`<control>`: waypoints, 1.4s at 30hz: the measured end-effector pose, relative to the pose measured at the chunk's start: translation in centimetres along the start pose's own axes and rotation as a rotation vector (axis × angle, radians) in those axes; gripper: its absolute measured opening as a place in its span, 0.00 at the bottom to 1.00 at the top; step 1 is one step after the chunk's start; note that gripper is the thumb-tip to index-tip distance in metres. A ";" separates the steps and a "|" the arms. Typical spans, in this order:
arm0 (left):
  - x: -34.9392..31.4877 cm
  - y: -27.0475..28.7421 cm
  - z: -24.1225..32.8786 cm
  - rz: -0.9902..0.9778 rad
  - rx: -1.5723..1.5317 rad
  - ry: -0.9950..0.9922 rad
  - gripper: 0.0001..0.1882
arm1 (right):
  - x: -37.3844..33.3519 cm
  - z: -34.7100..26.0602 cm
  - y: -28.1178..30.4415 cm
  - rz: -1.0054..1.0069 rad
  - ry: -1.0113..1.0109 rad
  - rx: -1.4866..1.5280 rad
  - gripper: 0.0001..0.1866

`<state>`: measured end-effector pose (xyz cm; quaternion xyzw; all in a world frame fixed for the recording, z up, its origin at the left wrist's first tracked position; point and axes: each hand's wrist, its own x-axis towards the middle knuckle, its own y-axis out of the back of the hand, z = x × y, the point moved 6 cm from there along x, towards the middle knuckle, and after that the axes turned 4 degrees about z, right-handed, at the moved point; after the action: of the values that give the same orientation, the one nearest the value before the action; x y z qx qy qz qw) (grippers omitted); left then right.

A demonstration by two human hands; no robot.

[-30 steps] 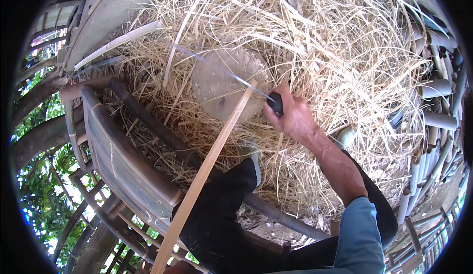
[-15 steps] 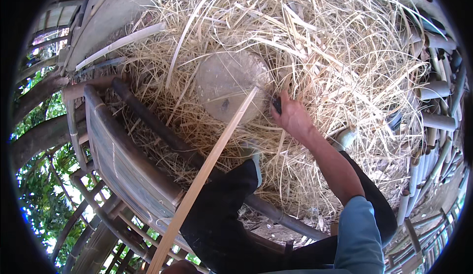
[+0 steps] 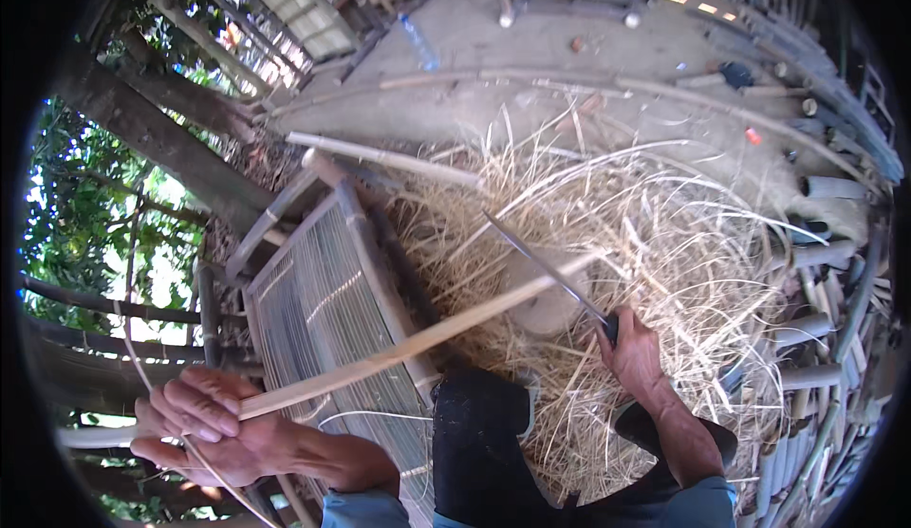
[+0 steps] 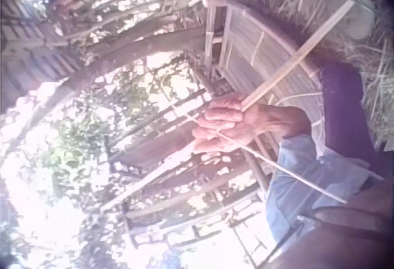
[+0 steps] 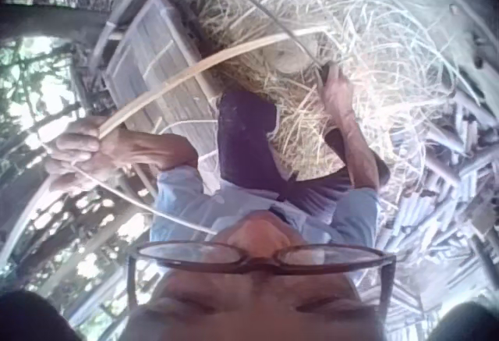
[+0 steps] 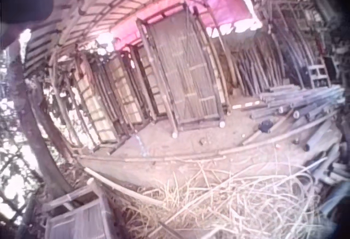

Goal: The person shaves a thin strip of bamboo using a knife, then uses the same knife to smooth the surface of a bamboo frame and trim the end of a bamboo pole.

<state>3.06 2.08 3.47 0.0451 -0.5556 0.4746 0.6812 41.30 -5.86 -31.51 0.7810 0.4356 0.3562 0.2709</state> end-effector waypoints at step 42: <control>-12.4 -0.9 -6.6 -0.591 1.526 -0.342 0.33 | -9.4 -5.0 22.7 0.373 -0.138 0.227 0.14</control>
<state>9.28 -1.93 -8.50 0.7093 -0.1424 0.5089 0.4665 44.91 -24.25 -14.90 0.8961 0.3011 0.2945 0.1401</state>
